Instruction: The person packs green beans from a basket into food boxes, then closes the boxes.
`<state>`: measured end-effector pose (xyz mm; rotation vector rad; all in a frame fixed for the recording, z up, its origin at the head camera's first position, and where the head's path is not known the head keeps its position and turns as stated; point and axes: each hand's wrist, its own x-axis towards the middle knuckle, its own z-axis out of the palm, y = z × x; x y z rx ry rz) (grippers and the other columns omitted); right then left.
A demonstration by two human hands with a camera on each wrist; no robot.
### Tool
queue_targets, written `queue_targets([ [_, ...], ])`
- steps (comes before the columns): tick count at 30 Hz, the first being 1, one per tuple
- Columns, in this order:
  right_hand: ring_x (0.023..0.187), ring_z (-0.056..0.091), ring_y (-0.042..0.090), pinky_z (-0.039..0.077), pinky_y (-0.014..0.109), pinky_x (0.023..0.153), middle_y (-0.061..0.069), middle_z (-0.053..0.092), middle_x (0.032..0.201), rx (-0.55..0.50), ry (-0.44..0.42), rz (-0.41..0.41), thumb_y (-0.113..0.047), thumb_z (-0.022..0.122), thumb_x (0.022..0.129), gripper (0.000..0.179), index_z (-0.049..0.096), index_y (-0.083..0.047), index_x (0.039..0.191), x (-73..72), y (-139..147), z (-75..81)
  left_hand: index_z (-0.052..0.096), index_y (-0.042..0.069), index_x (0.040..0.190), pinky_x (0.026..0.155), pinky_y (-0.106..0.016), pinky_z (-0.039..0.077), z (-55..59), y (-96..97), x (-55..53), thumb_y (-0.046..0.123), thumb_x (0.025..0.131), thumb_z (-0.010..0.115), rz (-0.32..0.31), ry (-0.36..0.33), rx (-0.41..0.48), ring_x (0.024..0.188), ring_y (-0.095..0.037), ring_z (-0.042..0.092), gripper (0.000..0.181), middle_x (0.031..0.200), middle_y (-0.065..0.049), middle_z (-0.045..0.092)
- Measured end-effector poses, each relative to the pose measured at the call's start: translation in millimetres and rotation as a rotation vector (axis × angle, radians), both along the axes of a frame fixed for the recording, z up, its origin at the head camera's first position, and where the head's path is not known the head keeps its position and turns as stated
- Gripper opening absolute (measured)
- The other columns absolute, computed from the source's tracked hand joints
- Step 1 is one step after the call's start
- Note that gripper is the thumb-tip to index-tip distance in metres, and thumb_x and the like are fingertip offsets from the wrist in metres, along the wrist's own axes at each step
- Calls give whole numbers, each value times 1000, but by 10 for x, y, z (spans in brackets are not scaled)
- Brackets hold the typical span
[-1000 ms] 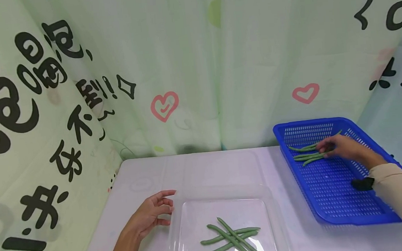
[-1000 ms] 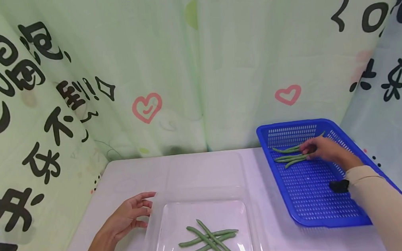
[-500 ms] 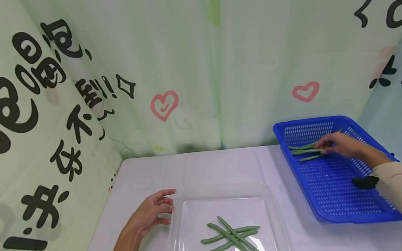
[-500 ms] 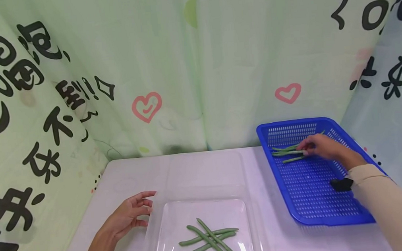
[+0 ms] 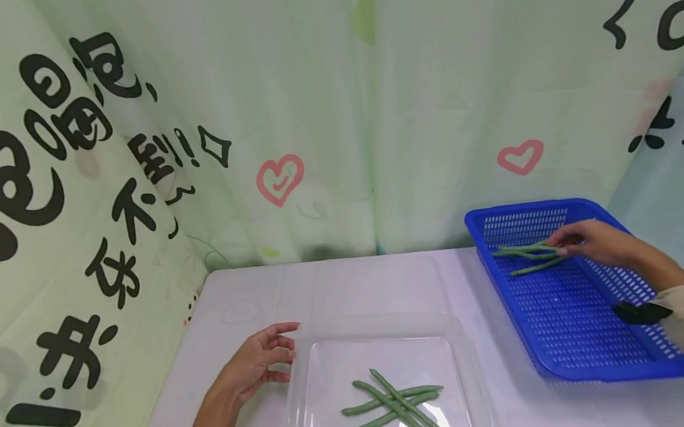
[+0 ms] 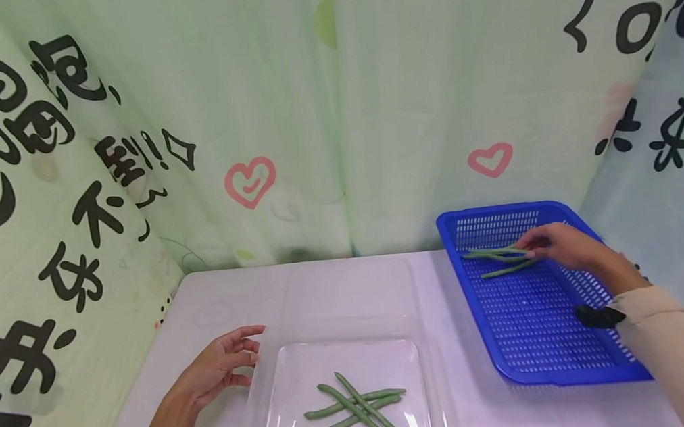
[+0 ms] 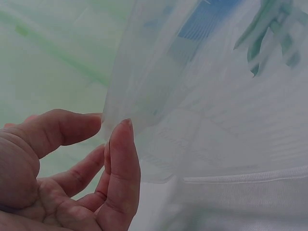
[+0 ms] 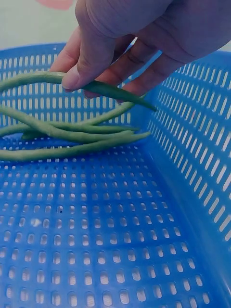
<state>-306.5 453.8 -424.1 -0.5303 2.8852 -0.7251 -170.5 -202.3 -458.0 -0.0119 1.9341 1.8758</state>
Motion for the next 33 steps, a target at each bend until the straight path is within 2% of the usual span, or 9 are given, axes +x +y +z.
queue_targets([
  [5,88,61,10,53,16,74,14,69,106,-35,18,-31,1,67,93,23,68,5,116,56,-24,68,44,1,150,65,-29,59,-5,-4,-2,4,92,67,-1,0,-1,88,-18,60,63,104,-5,54],
  [13,93,63,16,54,16,73,13,67,108,-64,33,-42,-5,69,95,25,67,3,119,154,-135,164,43,1,150,65,-29,59,-16,-10,-4,5,92,67,-3,7,-5,91,-20,61,63,104,-5,53],
  [20,91,58,-1,54,15,75,14,68,111,-100,97,3,-8,68,96,25,69,-2,121,274,-300,275,44,2,150,64,-28,59,-9,3,-8,4,93,66,-3,7,-3,89,-17,60,61,105,-5,53],
  [27,89,59,2,54,17,73,5,69,107,-115,130,57,-7,70,94,25,72,-5,119,368,-519,384,45,2,150,65,-29,59,4,9,-8,4,92,67,1,4,-7,88,-17,60,61,105,-5,53],
  [33,86,62,7,55,20,71,2,69,99,-196,155,133,-2,72,92,24,74,-8,115,451,-719,441,45,2,149,65,-29,59,-1,6,-6,5,92,68,1,2,-8,90,-20,60,62,105,-5,53],
])
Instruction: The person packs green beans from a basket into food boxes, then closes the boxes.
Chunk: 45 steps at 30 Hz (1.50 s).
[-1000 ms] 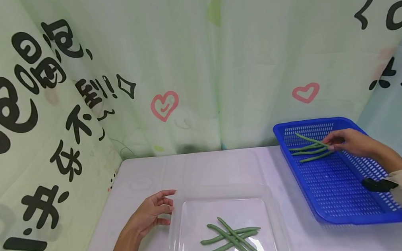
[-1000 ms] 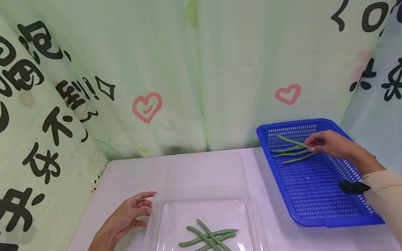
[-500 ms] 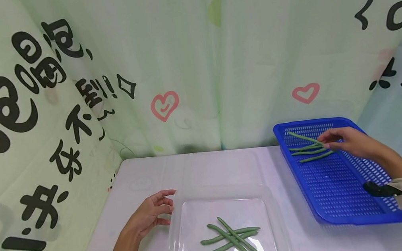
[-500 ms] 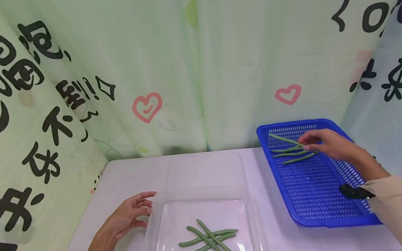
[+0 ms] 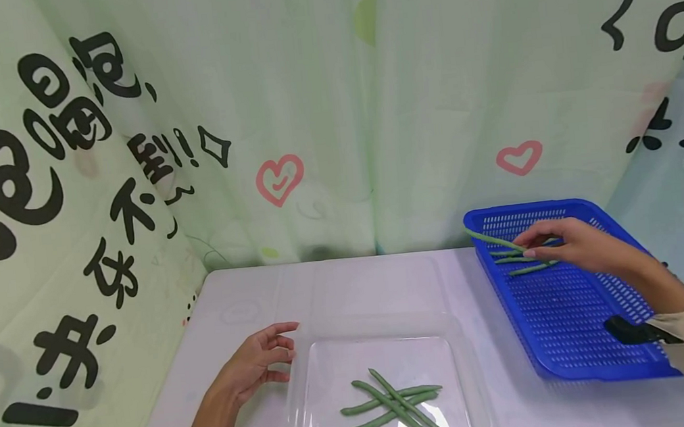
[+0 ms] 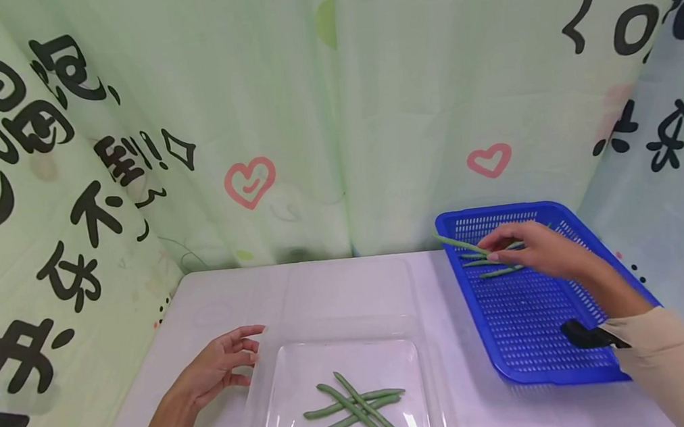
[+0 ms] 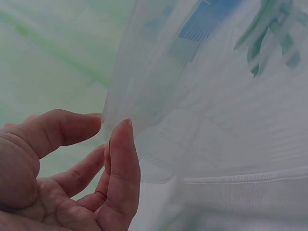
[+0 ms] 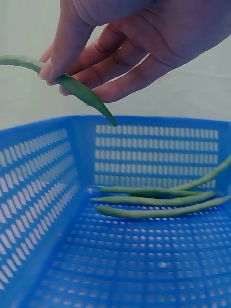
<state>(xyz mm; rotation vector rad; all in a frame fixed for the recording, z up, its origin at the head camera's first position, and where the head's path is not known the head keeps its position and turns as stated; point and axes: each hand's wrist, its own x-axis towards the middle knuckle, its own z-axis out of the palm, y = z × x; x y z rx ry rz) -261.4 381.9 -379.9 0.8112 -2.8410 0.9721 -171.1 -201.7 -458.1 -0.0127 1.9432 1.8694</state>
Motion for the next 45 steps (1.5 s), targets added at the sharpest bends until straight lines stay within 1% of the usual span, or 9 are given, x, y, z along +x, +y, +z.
queue_targets([
  [8,87,62,11,56,22,72,2,69,98,-71,-36,95,-2,71,92,25,72,-13,114,112,-226,55,45,3,149,65,-29,59,-13,-4,-5,3,93,65,-5,2,-6,92,-21,60,59,105,-5,53],
  [15,87,66,14,59,24,74,8,70,102,-133,-73,191,-3,69,94,23,72,-10,116,196,-417,98,43,1,150,64,-29,59,-20,-12,-15,5,92,67,-5,0,4,88,-18,60,63,104,-5,53],
  [20,91,65,12,58,24,75,0,70,106,-138,-91,201,-6,70,95,24,73,-17,116,254,-554,120,43,0,150,64,-29,59,-26,-11,-8,5,92,67,-6,2,7,88,-17,60,63,104,-5,53],
  [22,91,65,13,59,24,75,-2,69,106,-150,-97,216,-6,70,94,24,73,-17,116,266,-602,118,43,0,150,64,-29,59,-28,-9,-6,5,92,67,-6,1,8,89,-18,61,64,104,-5,53],
  [28,90,66,16,59,26,77,2,68,106,-197,-147,270,-5,69,94,24,72,-12,117,302,-727,96,43,1,150,65,-29,59,-19,-4,-4,4,93,66,-8,3,7,89,-19,61,62,104,-5,53],
  [32,90,66,16,59,27,76,-1,69,105,-211,-156,299,-5,70,94,23,72,-11,116,337,-816,86,44,1,150,65,-29,59,-12,-3,-2,4,92,66,-4,3,3,90,-19,60,62,105,-5,53],
  [38,92,66,15,60,30,75,0,70,105,-240,-157,353,-3,72,92,26,73,-14,115,376,-942,42,43,1,150,65,-28,59,-1,-3,2,4,93,65,0,-4,4,89,-18,60,62,105,-5,53],
  [40,91,67,15,60,31,74,3,70,105,-251,-173,377,-3,72,92,26,72,-15,115,395,-991,33,42,0,150,65,-28,59,2,-2,2,3,93,65,-1,-6,6,89,-18,60,62,105,-5,53],
  [45,88,68,16,61,33,73,3,70,102,-263,-205,449,-4,72,93,23,72,-14,113,463,-1130,27,42,0,150,65,-28,59,6,0,4,3,93,64,-3,-6,5,89,-18,60,62,105,-5,53],
])
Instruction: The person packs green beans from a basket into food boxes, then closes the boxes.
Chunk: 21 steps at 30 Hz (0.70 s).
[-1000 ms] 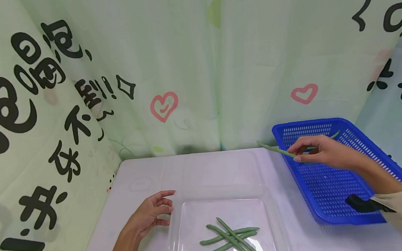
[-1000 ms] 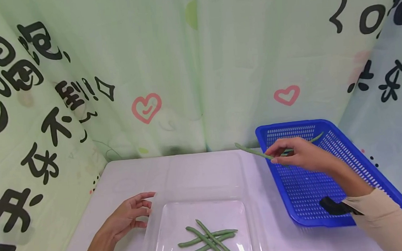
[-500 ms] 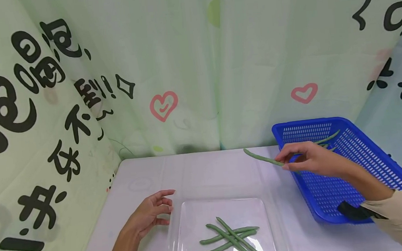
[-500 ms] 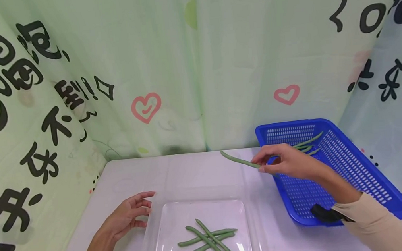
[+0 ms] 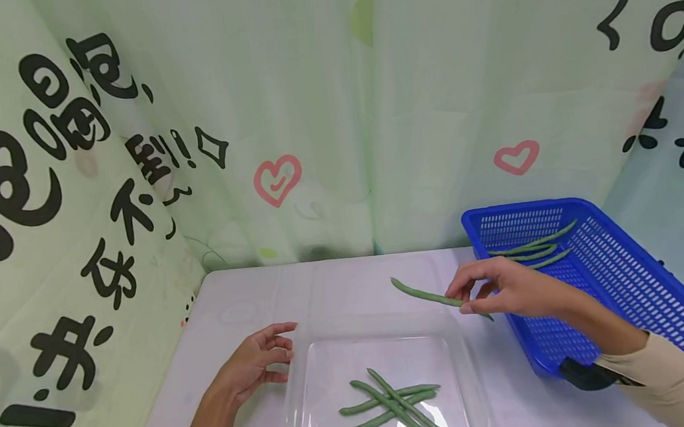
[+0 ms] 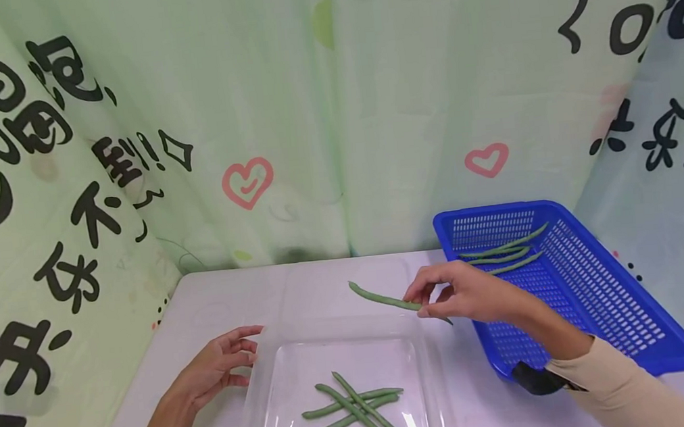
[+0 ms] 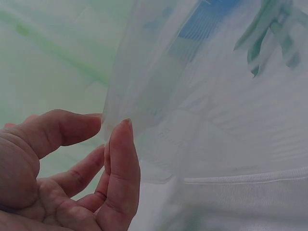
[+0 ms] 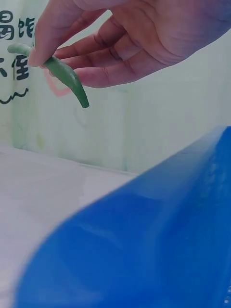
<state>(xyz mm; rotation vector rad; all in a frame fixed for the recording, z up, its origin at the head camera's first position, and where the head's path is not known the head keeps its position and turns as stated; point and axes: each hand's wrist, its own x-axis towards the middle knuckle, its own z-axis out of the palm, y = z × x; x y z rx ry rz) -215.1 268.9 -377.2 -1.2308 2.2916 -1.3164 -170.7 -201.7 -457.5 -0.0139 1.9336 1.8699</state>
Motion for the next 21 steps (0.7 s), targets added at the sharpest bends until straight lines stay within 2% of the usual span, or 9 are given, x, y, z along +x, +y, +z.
queue_targets([
  [4,89,67,18,61,35,74,0,70,102,-13,-16,49,-5,71,93,21,72,-13,113,48,-105,2,42,0,150,65,-29,59,-6,0,-4,3,93,65,-3,5,-5,89,-19,61,62,104,-5,53],
  [13,90,68,17,61,36,76,2,70,103,12,-60,79,-9,71,94,22,72,-18,114,125,-285,-9,43,0,150,64,-28,59,-35,-3,-12,2,93,64,-5,13,0,90,-18,61,61,105,-5,54],
  [21,91,68,17,62,37,74,4,70,102,-1,-94,155,-11,71,95,20,72,-18,114,215,-458,-36,42,0,151,64,-29,59,-34,-6,-8,3,93,65,-3,12,3,90,-19,60,62,104,-4,54],
])
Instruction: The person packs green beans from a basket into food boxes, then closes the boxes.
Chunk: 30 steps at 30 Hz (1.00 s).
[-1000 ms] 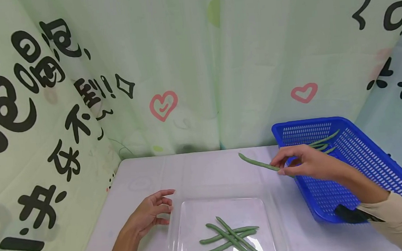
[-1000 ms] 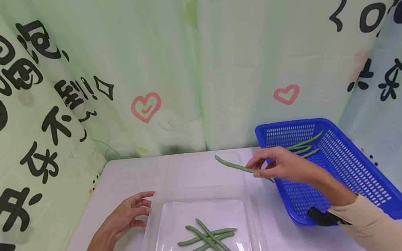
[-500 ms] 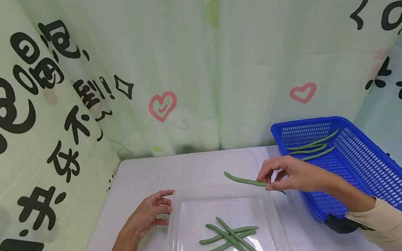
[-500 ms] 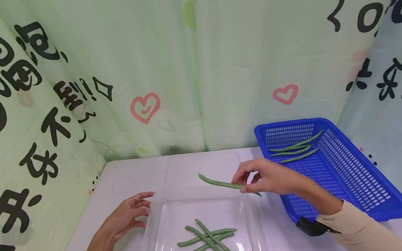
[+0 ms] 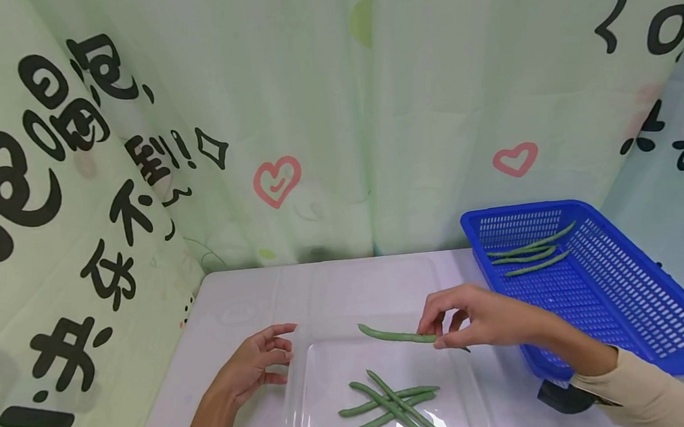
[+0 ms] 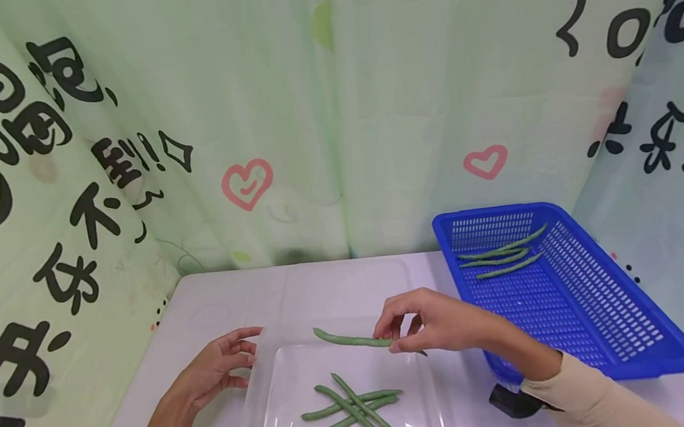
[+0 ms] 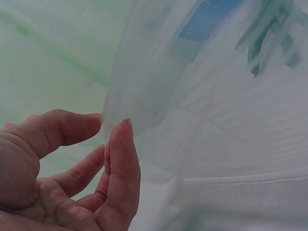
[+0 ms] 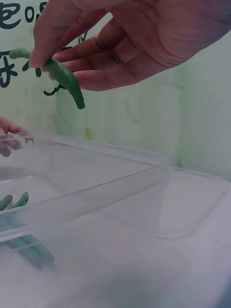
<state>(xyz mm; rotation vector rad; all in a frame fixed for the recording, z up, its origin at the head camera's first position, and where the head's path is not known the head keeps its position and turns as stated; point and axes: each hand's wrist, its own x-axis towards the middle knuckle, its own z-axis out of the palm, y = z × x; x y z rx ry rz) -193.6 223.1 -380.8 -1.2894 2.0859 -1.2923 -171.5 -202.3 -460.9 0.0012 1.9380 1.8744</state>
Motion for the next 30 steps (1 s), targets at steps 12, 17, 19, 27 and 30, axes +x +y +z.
queue_targets([
  [12,99,67,17,60,36,83,3,68,111,-13,10,69,-17,73,94,27,68,-17,121,60,-124,-40,42,1,151,64,-29,59,-3,-1,4,4,93,66,-9,5,0,91,-19,60,63,105,-5,54],
  [17,103,67,17,58,34,90,0,66,118,8,51,15,-18,73,94,32,65,-20,125,19,-50,7,42,1,151,64,-29,59,8,9,-1,3,94,63,-14,7,-6,90,-18,60,60,105,-5,54],
  [19,103,67,17,58,35,90,-1,66,118,34,61,-31,-18,73,94,32,65,-21,125,-5,10,38,42,0,151,64,-29,59,13,12,-2,2,94,63,-12,6,-6,90,-18,60,60,105,-5,53],
  [27,100,69,15,58,30,87,-3,69,113,87,118,-167,-16,71,95,28,68,-21,123,-160,311,102,42,0,151,65,-29,59,18,14,-2,3,95,64,-2,6,-13,92,-20,61,60,105,-5,54],
  [30,100,69,14,58,28,86,-4,69,112,99,154,-211,-16,71,95,28,69,-20,123,-222,428,111,42,0,151,65,-29,59,15,11,1,3,95,64,-1,0,-12,90,-19,61,60,104,-5,54],
])
